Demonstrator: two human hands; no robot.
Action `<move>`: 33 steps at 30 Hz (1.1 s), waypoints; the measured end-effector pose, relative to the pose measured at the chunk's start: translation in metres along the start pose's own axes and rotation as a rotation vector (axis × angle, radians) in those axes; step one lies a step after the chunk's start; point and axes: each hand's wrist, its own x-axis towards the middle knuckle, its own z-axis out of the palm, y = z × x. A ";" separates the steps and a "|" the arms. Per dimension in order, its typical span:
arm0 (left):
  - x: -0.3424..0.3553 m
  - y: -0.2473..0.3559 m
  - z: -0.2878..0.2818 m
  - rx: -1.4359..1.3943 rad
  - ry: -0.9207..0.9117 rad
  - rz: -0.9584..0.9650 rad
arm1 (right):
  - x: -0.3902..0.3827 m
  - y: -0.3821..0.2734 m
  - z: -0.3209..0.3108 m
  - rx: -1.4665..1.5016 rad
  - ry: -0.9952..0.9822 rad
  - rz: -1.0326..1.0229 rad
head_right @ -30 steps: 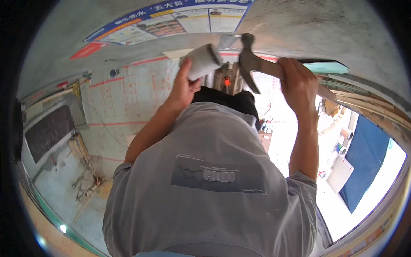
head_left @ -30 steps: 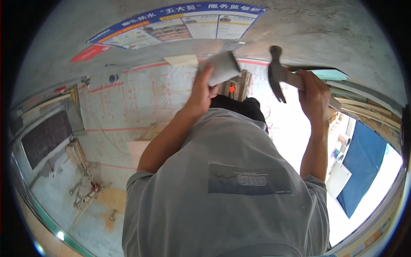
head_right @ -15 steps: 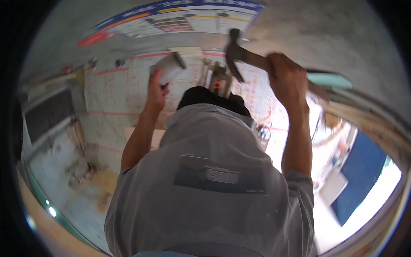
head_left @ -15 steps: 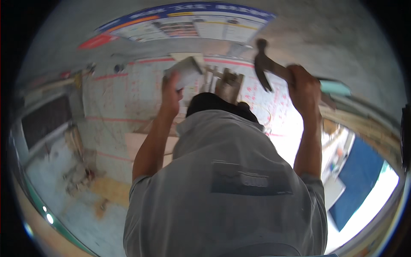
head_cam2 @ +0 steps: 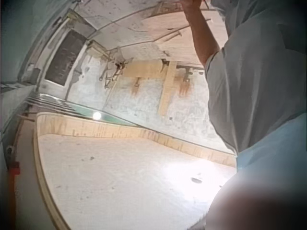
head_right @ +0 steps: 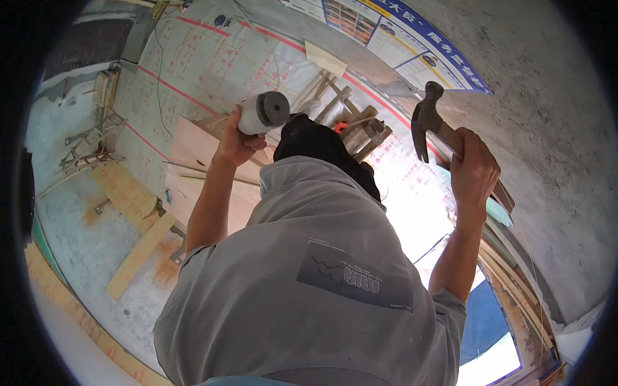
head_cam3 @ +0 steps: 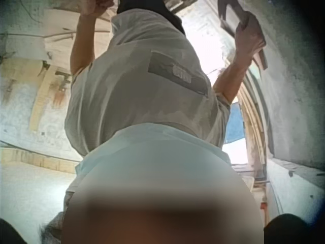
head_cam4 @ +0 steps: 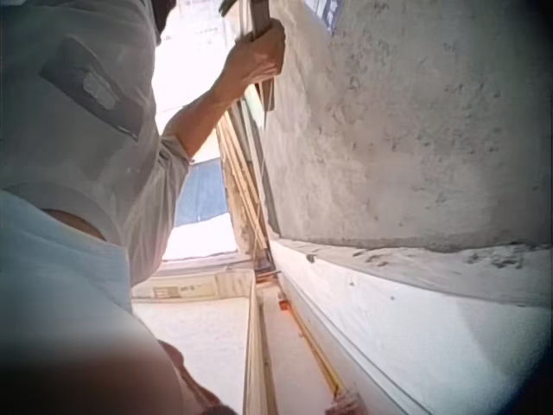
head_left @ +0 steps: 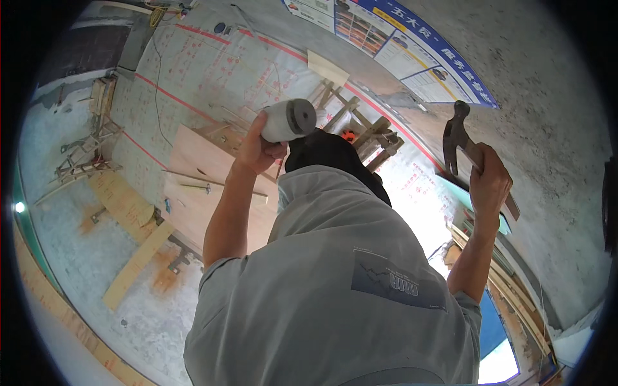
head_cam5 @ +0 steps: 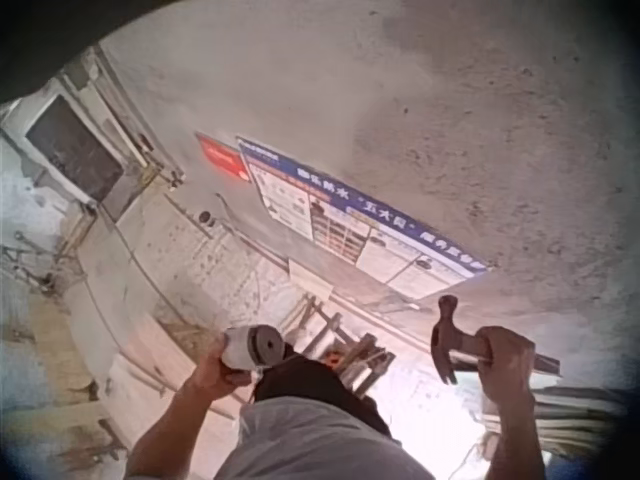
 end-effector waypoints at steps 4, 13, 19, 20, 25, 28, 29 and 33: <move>0.020 0.047 -0.021 -0.037 0.005 0.094 | 0.033 -0.049 0.005 -0.005 0.007 -0.030; 0.092 0.240 -0.010 1.233 -0.109 0.189 | 0.126 -0.199 0.039 0.007 0.155 0.132; 0.101 0.315 -0.052 0.691 -0.337 -0.084 | 0.168 -0.257 0.059 0.104 0.190 0.225; 0.101 0.323 -0.050 0.361 -0.271 -0.147 | 0.171 -0.261 0.065 0.100 0.184 0.260; 0.120 0.352 -0.062 0.003 -0.209 0.008 | 0.176 -0.264 0.080 0.135 0.132 0.323; 0.119 0.355 -0.063 0.070 -0.039 0.148 | 0.177 -0.249 0.086 0.205 0.120 0.333; 0.118 0.352 -0.065 0.070 -0.003 0.159 | 0.177 -0.246 0.087 0.209 0.100 0.313; 0.112 0.338 -0.074 0.126 0.022 0.239 | 0.174 -0.230 0.091 0.213 0.022 0.265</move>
